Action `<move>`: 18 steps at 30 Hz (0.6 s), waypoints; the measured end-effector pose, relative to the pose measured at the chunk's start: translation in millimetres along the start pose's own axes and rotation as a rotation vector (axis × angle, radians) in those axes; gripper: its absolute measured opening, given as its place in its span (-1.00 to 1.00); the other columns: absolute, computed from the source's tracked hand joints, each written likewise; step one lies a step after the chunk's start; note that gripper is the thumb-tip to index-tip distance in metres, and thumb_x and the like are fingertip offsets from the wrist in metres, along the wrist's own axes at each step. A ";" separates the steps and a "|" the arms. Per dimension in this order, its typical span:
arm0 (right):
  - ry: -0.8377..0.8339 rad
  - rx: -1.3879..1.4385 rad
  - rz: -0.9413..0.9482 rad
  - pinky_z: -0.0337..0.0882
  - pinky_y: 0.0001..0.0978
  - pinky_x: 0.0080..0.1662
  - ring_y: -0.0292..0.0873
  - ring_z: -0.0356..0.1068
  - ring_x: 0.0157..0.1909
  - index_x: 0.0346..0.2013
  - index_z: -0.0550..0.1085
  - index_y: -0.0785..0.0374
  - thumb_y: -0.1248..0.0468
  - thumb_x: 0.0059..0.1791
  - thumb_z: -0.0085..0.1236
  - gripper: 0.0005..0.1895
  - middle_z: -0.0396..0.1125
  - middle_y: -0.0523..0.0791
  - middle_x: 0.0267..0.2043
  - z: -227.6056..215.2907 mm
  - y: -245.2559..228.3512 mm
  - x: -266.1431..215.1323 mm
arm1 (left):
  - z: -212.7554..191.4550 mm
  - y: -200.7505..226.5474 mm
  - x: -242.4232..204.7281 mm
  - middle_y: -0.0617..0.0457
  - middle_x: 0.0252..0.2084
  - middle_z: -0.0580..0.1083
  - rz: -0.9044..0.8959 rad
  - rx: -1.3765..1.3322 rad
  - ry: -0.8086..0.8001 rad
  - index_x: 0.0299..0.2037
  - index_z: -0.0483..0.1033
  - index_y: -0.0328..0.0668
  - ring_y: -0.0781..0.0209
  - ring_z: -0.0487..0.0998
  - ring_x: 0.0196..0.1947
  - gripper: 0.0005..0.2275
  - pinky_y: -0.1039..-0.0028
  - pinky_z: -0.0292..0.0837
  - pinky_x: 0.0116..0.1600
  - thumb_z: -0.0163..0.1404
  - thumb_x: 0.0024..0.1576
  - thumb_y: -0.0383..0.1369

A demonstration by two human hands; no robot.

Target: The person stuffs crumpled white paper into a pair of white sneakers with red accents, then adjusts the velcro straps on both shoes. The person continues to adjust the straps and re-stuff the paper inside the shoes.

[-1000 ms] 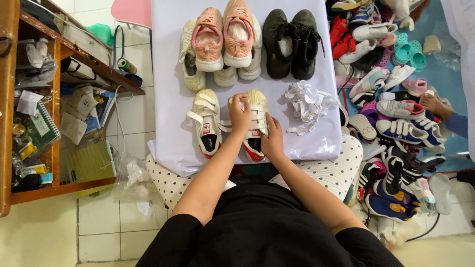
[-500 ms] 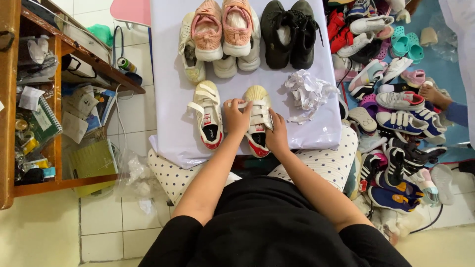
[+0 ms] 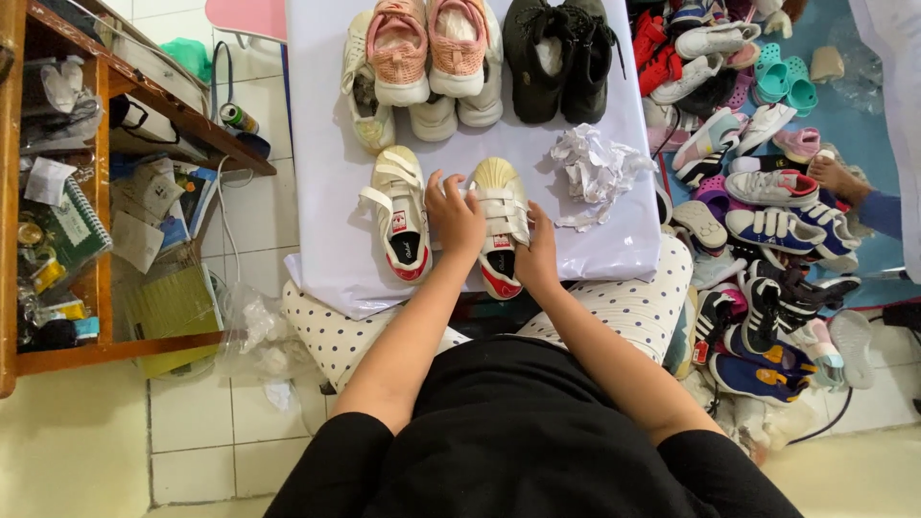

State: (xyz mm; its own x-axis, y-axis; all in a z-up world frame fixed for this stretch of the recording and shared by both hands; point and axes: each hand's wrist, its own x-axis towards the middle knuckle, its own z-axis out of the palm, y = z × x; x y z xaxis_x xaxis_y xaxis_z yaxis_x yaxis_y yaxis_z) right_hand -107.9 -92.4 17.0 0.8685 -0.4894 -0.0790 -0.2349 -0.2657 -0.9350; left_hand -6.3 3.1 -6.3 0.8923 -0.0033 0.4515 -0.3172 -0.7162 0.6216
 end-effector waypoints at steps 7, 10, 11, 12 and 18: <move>0.008 -0.059 -0.045 0.19 0.08 0.15 0.25 0.20 0.11 0.15 0.24 0.16 0.47 -0.09 -0.02 -0.50 0.07 0.09 0.07 4.4 23.6 10.9 | 1.7 -0.1 -1.4 -0.06 0.03 0.21 -0.097 -0.053 -0.046 -0.19 0.27 -0.05 -0.14 0.42 -0.10 -0.79 0.14 0.40 -0.07 0.00 0.01 -0.48; -0.011 -0.037 -0.079 0.22 0.04 0.13 0.23 0.24 0.08 0.08 0.31 0.10 0.41 -0.11 0.04 -0.54 0.10 0.08 0.05 -3.3 31.1 17.8 | 0.4 -2.5 -2.4 0.00 -0.01 0.24 -0.120 -0.050 -0.015 -0.25 0.30 -0.03 -0.02 0.50 -0.25 -0.83 0.25 0.47 -0.21 0.02 -0.01 -0.39; -0.137 -0.028 -0.061 0.25 -0.01 0.09 0.20 0.20 0.11 0.13 0.26 0.09 0.34 -0.13 0.12 -0.47 0.05 0.10 0.09 -11.1 27.4 20.7 | 1.3 -4.4 -2.1 0.02 -0.03 0.26 -0.104 -0.040 -0.020 -0.29 0.32 -0.03 -0.03 0.50 -0.25 -0.86 0.26 0.47 -0.24 0.02 0.00 -0.37; -0.263 -0.019 -0.044 0.28 -0.05 0.06 0.18 0.17 0.14 0.18 0.22 0.07 0.27 -0.15 0.20 -0.38 0.00 0.12 0.14 -18.7 23.8 23.8 | 2.4 -6.7 -1.7 0.04 -0.05 0.27 -0.088 -0.031 -0.025 -0.34 0.33 -0.02 -0.05 0.51 -0.26 -0.88 0.26 0.48 -0.26 0.03 0.00 -0.36; -0.247 -0.191 -0.124 0.34 0.11 -0.01 0.16 0.20 0.17 0.11 0.34 -0.02 0.09 -0.08 0.17 -0.53 0.14 0.04 0.08 -38.1 -21.2 53.2 | 7.5 -23.2 -4.3 -0.02 -0.04 0.27 -0.153 -0.123 -0.056 -0.34 0.33 -0.07 -0.13 0.46 -0.11 -0.91 0.23 0.49 -0.18 0.00 0.03 -0.38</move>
State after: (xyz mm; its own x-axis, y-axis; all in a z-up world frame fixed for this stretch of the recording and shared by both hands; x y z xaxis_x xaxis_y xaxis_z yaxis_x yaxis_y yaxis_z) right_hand -73.4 -144.5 45.8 0.9696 -0.2338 -0.0715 -0.1777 -0.4728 -0.8631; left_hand -0.4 14.5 -27.4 0.9484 0.0581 0.3118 -0.2105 -0.6203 0.7556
